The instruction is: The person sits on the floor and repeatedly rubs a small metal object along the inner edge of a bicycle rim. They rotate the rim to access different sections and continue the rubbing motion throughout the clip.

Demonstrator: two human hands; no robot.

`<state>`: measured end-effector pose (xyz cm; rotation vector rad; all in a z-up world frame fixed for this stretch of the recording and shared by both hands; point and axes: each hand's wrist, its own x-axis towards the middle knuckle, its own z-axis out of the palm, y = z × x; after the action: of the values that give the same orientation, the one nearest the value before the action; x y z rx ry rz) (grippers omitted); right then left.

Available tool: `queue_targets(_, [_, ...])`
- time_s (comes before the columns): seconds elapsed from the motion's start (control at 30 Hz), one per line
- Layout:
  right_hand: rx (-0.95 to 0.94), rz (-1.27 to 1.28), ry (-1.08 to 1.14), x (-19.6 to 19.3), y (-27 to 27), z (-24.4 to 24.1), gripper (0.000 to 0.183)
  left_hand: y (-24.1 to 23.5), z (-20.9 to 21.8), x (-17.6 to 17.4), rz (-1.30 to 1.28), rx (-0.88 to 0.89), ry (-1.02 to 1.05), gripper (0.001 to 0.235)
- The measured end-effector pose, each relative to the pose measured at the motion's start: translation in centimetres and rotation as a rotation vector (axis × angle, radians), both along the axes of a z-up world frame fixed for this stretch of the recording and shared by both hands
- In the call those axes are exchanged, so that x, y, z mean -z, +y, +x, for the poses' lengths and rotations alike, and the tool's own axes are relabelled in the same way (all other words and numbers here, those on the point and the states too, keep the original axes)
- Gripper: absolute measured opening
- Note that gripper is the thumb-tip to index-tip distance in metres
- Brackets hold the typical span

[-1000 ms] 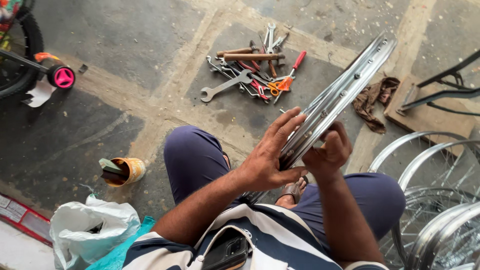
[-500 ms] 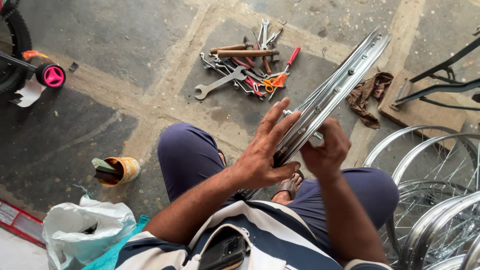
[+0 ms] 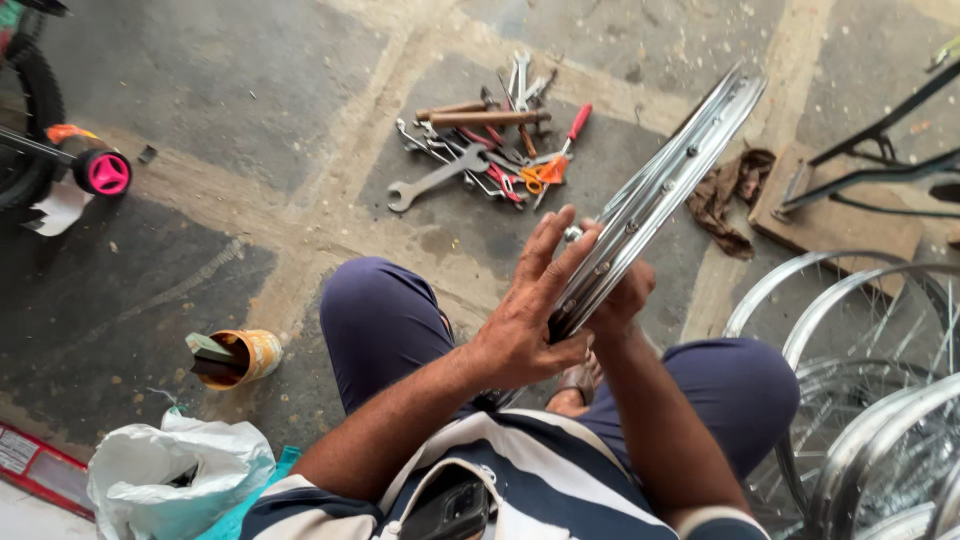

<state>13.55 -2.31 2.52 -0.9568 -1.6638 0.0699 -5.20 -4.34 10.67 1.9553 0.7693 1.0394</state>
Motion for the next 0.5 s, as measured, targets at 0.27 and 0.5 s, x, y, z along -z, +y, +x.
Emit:
queue_targets(0.27, [-1.11,-1.045,0.602,-2.4,1.8,6.8,0.031,-0.5,-0.8,0.0,-0.078,0.013,-0.009,0.106])
queue_targets(0.5, [-0.132,-0.644,0.386,1.7,-1.3,2.8,0.03,-0.2,-1.4,-0.2,-0.089,-0.014,-0.018,0.106])
